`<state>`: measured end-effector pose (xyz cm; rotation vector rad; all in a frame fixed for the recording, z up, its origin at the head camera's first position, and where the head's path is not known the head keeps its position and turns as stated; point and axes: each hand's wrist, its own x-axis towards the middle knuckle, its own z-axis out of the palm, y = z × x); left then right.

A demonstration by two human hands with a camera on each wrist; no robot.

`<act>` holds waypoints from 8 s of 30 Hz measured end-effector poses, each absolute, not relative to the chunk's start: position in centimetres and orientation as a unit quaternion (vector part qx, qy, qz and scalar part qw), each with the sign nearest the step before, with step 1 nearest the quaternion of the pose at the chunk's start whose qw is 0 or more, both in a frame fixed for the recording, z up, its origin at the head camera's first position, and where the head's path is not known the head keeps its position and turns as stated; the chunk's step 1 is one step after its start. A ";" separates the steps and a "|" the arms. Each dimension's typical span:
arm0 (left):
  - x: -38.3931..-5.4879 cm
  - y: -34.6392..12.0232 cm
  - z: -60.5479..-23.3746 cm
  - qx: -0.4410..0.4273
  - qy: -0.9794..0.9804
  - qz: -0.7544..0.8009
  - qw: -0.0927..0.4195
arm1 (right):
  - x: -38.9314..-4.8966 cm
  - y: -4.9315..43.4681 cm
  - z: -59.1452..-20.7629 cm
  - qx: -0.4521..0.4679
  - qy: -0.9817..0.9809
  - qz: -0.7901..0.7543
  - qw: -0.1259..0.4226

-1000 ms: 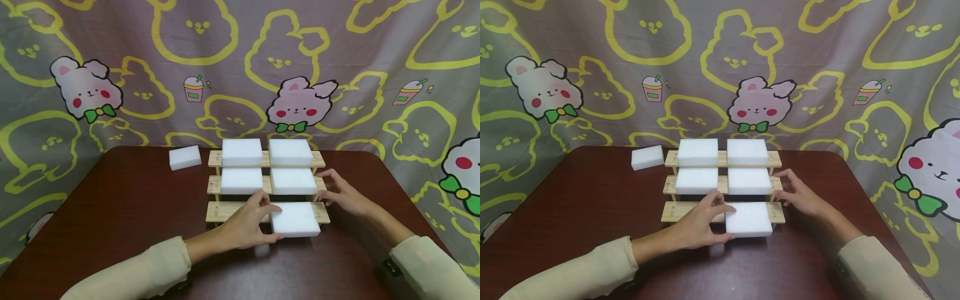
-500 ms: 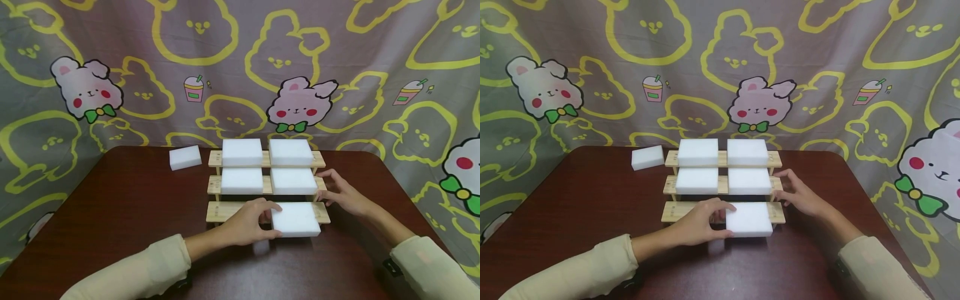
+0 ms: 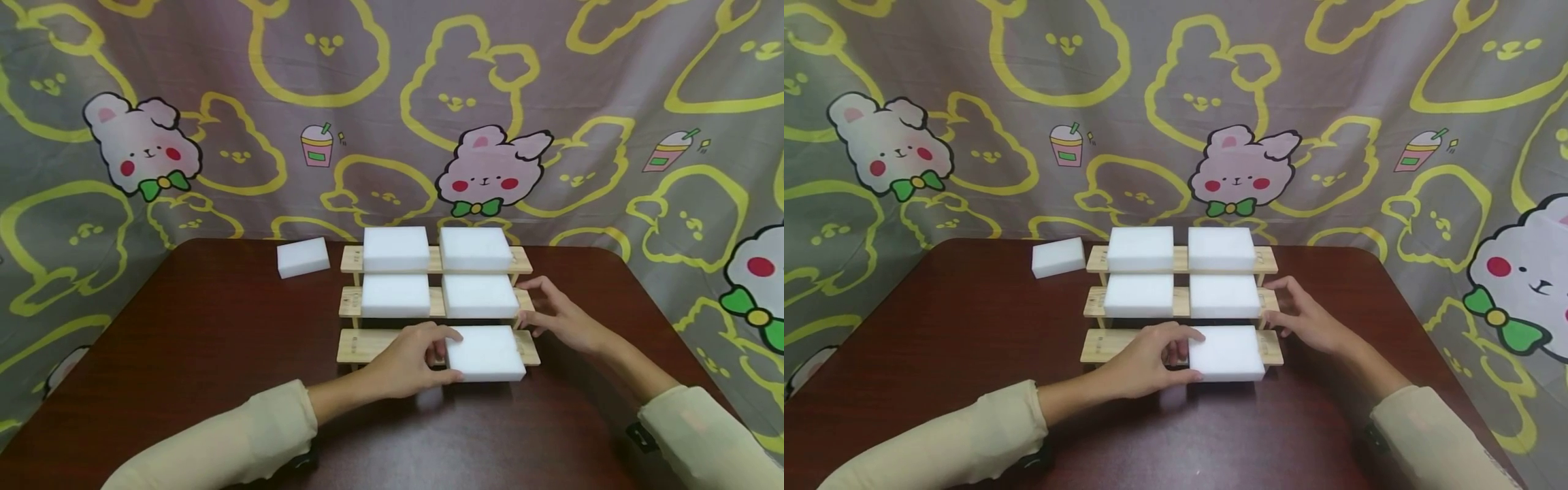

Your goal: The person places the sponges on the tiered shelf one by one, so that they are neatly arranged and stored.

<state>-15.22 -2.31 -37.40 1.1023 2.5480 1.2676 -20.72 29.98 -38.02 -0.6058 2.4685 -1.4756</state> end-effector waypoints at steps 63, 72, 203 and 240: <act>-15.9 -1.2 -37.6 0.349 0.837 0.422 0.011 | -20.6 29.8 -37.8 -0.204 0.829 -0.511 0.106; -16.0 -1.2 -37.7 0.350 0.845 0.405 0.018 | -20.5 29.9 -37.8 -0.203 0.830 -0.509 0.105; -22.4 -27.5 -37.4 0.124 0.964 0.233 -0.014 | -20.5 29.9 -37.7 -0.195 0.839 -0.496 0.107; -22.3 -25.4 -37.3 0.068 0.949 0.299 -0.071 | -20.5 29.9 -38.0 -0.201 0.834 -0.503 0.103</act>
